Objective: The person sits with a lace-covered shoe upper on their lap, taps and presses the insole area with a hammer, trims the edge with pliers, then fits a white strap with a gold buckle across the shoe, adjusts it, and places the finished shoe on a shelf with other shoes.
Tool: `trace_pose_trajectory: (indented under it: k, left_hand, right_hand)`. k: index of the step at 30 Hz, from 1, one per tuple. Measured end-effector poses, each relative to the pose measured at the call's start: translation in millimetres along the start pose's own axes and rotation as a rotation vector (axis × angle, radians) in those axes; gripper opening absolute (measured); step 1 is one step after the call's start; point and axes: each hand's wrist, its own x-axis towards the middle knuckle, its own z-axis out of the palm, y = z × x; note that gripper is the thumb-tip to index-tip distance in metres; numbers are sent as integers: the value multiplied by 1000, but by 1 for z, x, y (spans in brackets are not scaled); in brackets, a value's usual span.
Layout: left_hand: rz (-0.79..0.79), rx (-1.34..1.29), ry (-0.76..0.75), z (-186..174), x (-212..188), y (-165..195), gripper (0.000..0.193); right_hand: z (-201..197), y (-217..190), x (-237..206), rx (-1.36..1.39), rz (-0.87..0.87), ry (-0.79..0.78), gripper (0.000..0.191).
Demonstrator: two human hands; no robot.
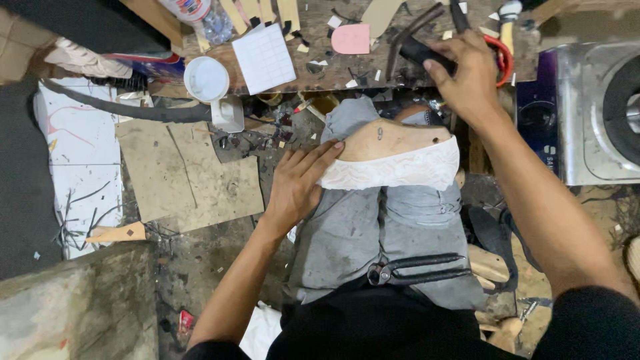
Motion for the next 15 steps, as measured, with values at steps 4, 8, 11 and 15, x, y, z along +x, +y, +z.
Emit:
trace_pose_trajectory:
  k: [4, 8, 11, 15]
  left_hand:
    - [28, 44, 80, 9, 1, -12, 80]
    - [-236, -418, 425, 34, 2, -1, 82]
    - [-528, -1381, 567, 60, 4, 29, 71]
    - [-714, -1961, 379, 84, 18, 66, 81]
  right_hand:
    - [-46, -36, -39, 690, 327, -518, 41]
    - [-59, -98, -95, 771, 504, -438, 45]
    - [-56, -152, -131, 722, 496, -124, 48]
    - [-61, -206, -169, 629, 72, -44, 51]
